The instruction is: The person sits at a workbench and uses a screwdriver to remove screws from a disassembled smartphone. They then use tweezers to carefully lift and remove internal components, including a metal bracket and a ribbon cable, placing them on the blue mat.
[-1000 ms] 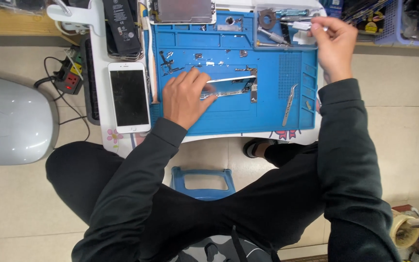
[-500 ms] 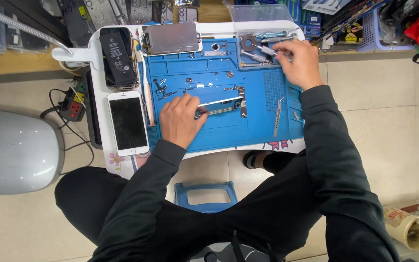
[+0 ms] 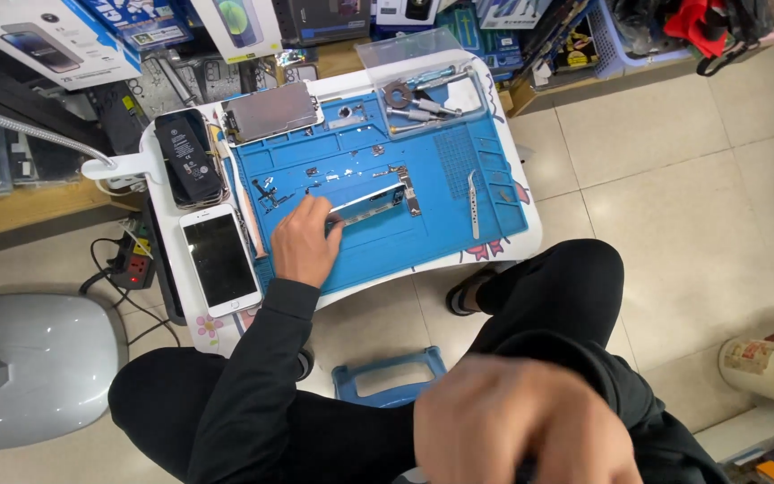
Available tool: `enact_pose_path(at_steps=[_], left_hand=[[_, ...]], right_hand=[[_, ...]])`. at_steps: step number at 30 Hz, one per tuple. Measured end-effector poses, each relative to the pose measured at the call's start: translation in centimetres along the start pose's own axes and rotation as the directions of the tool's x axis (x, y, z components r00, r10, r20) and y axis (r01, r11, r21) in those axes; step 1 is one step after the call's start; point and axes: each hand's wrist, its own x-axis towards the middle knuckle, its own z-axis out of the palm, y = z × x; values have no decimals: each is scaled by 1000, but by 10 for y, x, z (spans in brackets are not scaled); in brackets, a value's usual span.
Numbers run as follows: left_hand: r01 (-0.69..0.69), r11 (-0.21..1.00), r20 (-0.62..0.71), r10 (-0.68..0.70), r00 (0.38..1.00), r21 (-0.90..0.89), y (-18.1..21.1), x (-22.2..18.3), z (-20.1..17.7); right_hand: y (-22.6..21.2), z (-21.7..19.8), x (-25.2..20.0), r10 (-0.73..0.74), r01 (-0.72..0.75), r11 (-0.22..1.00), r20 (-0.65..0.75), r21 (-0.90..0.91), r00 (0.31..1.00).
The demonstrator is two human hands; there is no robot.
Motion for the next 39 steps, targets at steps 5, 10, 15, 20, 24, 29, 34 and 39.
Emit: enact_pose_path(at_steps=[5, 10, 15, 20, 24, 29, 34, 39], left_hand=[[3, 1000, 30, -3, 1000, 5, 5, -7, -4], [24, 1000, 26, -23, 999, -1, 4, -7, 0], [38, 999, 38, -37, 999, -14, 5, -3, 5], [30, 1000, 32, -30, 999, -7, 0, -6, 3], [37, 999, 27, -37, 999, -27, 0, -4, 13], [11, 998, -15, -12, 1000, -56, -5, -7, 7], [43, 990, 76, -32, 997, -137, -3, -7, -1], [80, 947, 164, -30, 986, -310, 8, -9, -12]], right_hand=[[-34, 43, -31, 10, -10, 996, 5, 92, 1000], [-62, 41, -45, 27, -28, 982, 9, 185, 1000], [-73, 41, -33, 10, -20, 965, 43, 262, 999], [-76, 42, -22, 44, -56, 921, 39, 386, 998], [-62, 43, 8, 67, -85, 886, 55, 456, 996], [28, -2, 5, 137, -136, 989, 13, -55, 990], [120, -45, -43, 390, -384, 767, -101, -515, 915], [140, -46, -53, 459, -285, 446, -57, -849, 887]])
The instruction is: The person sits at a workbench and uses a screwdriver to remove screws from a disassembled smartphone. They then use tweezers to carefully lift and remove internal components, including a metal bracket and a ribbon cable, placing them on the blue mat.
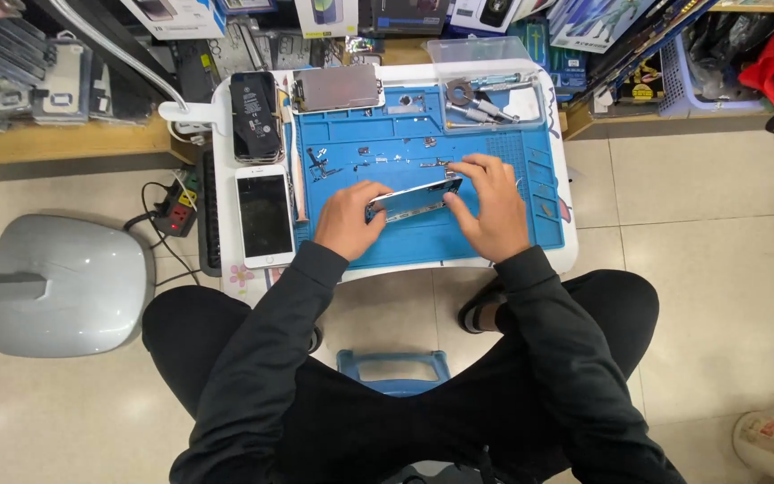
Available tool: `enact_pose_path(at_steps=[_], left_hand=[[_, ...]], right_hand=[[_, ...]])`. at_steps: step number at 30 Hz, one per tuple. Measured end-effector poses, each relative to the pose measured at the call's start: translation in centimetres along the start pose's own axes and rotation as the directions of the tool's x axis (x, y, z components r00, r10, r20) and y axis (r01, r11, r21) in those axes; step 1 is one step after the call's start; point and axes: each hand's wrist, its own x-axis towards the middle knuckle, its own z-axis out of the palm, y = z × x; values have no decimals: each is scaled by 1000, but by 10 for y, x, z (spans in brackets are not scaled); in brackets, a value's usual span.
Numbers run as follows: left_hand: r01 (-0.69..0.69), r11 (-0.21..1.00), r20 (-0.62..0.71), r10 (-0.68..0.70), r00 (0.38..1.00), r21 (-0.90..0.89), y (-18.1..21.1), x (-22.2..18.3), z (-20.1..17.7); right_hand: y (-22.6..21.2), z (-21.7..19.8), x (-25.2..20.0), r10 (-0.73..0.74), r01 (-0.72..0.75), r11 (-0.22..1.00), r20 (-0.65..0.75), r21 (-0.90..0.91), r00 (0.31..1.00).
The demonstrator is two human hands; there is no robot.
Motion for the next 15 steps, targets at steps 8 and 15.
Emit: enact_pose_path(at_steps=[8, 15], left_hand=[[42, 813, -31, -74, 997, -581, 0, 8, -13], [134, 582, -30, -263, 964, -802, 2, 3, 31]], right_hand=[[18, 24, 12, -44, 43, 965, -1, 258, 999], [15, 27, 11, 165, -133, 886, -34, 444, 986]])
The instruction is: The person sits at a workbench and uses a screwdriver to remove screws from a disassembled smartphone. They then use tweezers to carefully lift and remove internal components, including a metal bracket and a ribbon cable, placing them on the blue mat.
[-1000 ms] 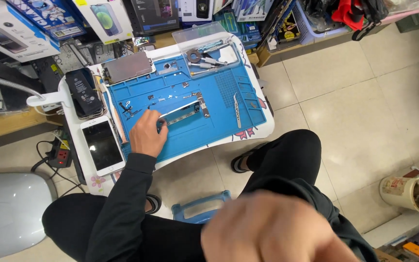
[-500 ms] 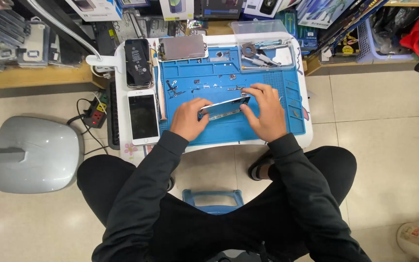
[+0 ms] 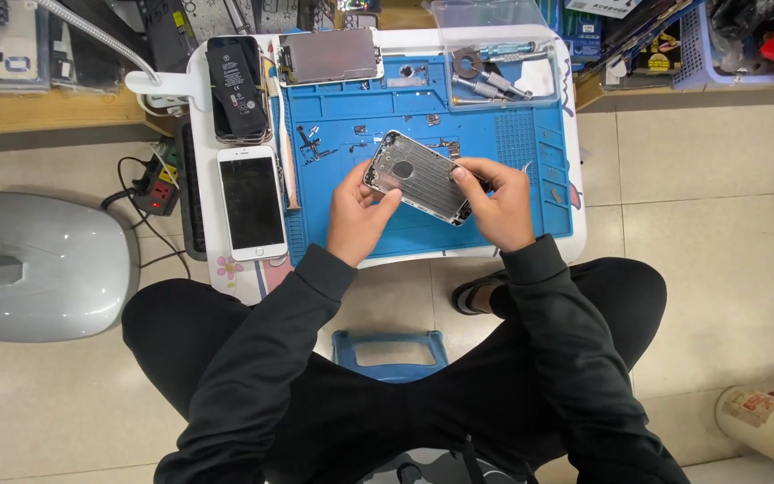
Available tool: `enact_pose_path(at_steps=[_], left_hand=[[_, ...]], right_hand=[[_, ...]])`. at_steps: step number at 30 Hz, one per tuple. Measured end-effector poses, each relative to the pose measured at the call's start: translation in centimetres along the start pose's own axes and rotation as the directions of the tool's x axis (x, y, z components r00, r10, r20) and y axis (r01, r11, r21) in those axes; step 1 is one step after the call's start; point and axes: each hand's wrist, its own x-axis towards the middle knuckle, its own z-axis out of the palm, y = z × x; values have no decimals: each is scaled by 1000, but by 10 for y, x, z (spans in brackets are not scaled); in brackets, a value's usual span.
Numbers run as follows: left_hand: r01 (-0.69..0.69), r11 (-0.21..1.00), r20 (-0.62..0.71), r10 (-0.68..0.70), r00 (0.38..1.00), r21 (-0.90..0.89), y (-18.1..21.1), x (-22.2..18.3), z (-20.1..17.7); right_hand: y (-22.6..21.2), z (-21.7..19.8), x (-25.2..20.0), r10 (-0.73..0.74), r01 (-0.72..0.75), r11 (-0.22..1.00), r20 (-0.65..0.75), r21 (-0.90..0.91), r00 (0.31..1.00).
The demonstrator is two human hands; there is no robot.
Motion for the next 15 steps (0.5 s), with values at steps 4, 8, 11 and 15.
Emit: enact_pose_path(at_steps=[4, 8, 11, 15], left_hand=[[48, 983, -69, -61, 996, -179, -19, 0, 6], [73, 958, -123, -111, 986, -278, -15, -4, 11], [50, 968, -156, -90, 984, -246, -20, -3, 8], [34, 956, -154, -82, 985, -292, -14, -1, 6]], right_hand=[[-13, 8, -3, 51, -49, 996, -29, 80, 998], [-22, 16, -5, -46, 51, 997, -81, 60, 996], [-35, 17, -5, -126, 128, 991, -76, 24, 989], [-36, 17, -5, -194, 193, 981, -82, -12, 978]])
